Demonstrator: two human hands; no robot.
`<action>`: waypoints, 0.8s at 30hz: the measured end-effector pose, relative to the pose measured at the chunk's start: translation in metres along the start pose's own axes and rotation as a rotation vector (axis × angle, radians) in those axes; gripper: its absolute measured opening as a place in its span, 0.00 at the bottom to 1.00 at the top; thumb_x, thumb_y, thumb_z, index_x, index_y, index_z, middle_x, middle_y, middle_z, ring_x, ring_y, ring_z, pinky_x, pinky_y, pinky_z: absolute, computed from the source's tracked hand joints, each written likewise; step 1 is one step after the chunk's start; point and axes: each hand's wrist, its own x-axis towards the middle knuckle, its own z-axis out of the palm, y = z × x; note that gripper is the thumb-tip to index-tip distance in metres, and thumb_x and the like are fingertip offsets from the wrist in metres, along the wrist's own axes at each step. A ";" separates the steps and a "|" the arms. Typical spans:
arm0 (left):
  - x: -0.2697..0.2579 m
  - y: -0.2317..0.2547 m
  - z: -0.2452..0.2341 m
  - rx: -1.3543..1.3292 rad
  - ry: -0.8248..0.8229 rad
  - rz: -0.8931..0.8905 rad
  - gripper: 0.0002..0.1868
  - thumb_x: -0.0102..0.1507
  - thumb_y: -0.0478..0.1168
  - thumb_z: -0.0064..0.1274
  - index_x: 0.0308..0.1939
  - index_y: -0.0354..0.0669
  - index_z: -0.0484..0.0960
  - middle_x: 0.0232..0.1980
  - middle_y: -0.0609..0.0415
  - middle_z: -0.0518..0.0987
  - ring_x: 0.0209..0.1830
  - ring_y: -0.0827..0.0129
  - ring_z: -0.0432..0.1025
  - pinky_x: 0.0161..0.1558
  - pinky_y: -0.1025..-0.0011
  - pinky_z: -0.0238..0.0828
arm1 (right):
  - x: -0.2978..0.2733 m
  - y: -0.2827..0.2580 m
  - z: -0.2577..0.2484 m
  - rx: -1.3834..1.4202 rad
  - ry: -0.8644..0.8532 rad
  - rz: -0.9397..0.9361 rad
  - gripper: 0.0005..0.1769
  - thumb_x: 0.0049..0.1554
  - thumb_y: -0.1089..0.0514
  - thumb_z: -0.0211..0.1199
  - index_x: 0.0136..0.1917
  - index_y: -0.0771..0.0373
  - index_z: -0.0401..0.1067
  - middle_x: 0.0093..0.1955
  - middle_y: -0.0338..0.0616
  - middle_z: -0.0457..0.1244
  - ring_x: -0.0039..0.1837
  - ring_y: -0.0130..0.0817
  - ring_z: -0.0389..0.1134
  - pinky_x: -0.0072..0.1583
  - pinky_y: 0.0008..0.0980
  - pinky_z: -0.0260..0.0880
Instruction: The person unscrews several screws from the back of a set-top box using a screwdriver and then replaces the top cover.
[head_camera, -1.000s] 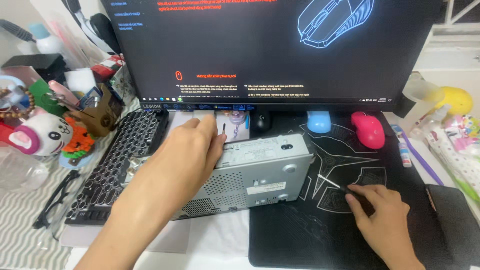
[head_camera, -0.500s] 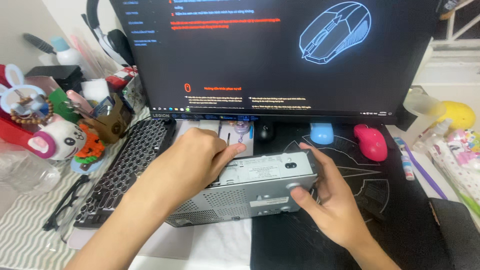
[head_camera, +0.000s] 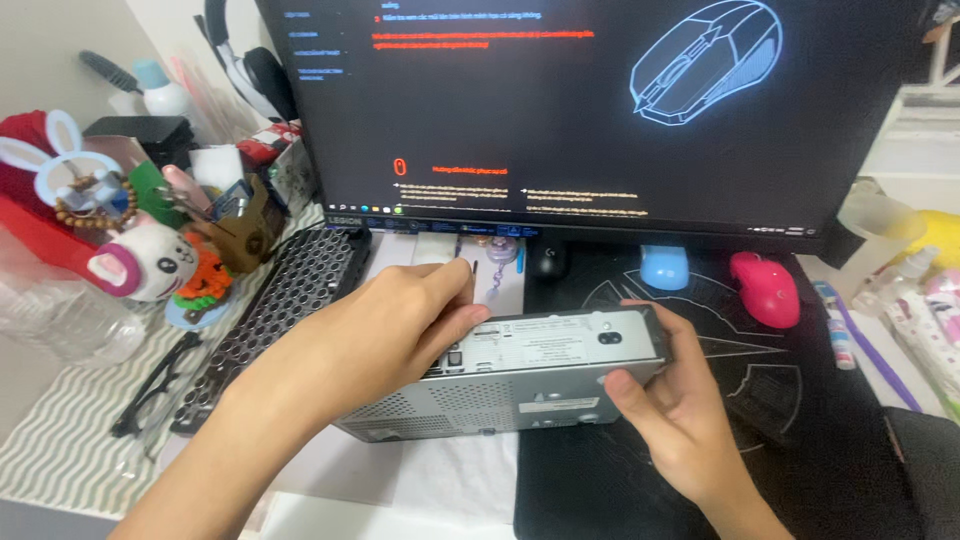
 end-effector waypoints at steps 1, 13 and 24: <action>-0.001 -0.003 0.000 -0.120 0.039 0.019 0.17 0.74 0.52 0.43 0.36 0.48 0.67 0.32 0.55 0.77 0.27 0.58 0.67 0.31 0.61 0.62 | -0.001 -0.001 0.001 -0.007 0.011 -0.008 0.37 0.53 0.59 0.64 0.74 0.62 0.58 0.64 0.50 0.65 0.64 0.37 0.68 0.66 0.35 0.69; -0.023 -0.033 -0.013 -0.392 0.287 -0.020 0.18 0.71 0.49 0.48 0.28 0.48 0.78 0.26 0.64 0.80 0.25 0.78 0.67 0.34 0.74 0.63 | -0.006 -0.001 -0.004 -0.141 0.058 0.033 0.38 0.49 0.63 0.62 0.73 0.64 0.58 0.67 0.51 0.64 0.65 0.40 0.68 0.65 0.38 0.70; -0.135 -0.087 0.169 -1.328 0.177 -0.961 0.41 0.64 0.66 0.23 0.72 0.56 0.74 0.74 0.60 0.79 0.74 0.74 0.69 0.76 0.69 0.56 | -0.059 0.156 -0.171 -0.482 -0.887 -0.241 0.31 0.62 0.43 0.58 0.69 0.66 0.76 0.76 0.53 0.66 0.83 0.49 0.52 0.81 0.54 0.41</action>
